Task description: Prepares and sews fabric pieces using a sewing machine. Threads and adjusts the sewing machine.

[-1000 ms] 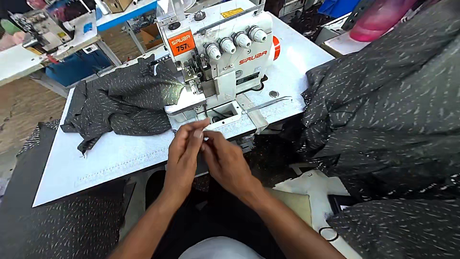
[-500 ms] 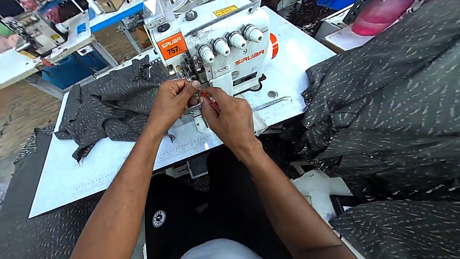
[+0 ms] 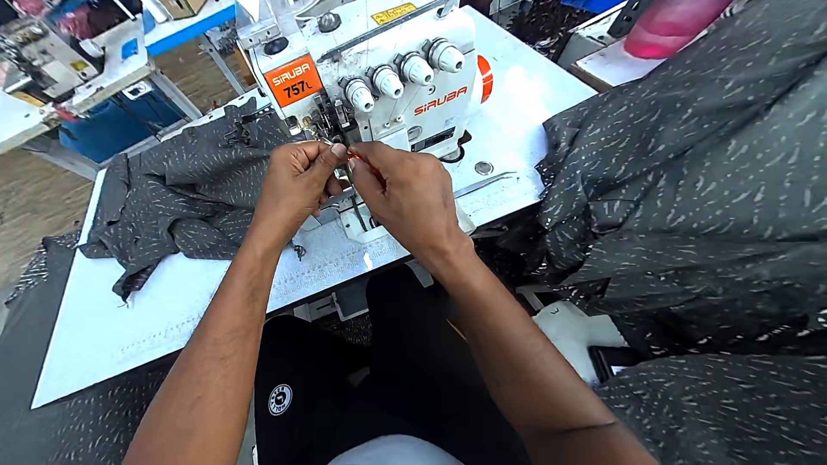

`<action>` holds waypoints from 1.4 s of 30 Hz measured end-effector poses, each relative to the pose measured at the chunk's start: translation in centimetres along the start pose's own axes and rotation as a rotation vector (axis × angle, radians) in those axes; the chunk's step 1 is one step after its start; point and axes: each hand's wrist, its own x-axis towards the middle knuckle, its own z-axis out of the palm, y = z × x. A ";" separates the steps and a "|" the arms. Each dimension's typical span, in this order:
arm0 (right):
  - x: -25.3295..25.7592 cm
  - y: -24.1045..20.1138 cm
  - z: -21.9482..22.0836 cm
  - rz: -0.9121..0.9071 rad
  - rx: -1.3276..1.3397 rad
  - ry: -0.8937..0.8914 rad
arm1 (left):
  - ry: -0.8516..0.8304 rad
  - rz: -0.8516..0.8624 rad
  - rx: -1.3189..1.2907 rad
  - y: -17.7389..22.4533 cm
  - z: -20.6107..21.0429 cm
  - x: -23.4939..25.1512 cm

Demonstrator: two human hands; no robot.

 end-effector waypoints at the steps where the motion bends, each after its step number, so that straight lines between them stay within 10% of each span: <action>1: 0.1 0.0 -0.1 0.001 -0.002 -0.009 | 0.002 -0.005 0.003 0.0 0.0 0.0; 31: 2.0 1.2 -1.3 0.009 0.114 -0.167 | 0.060 0.009 0.024 0.1 0.6 0.0; 42: 4.3 3.4 -1.7 0.560 1.072 -0.439 | 0.201 0.175 -0.128 -1.2 0.3 -1.1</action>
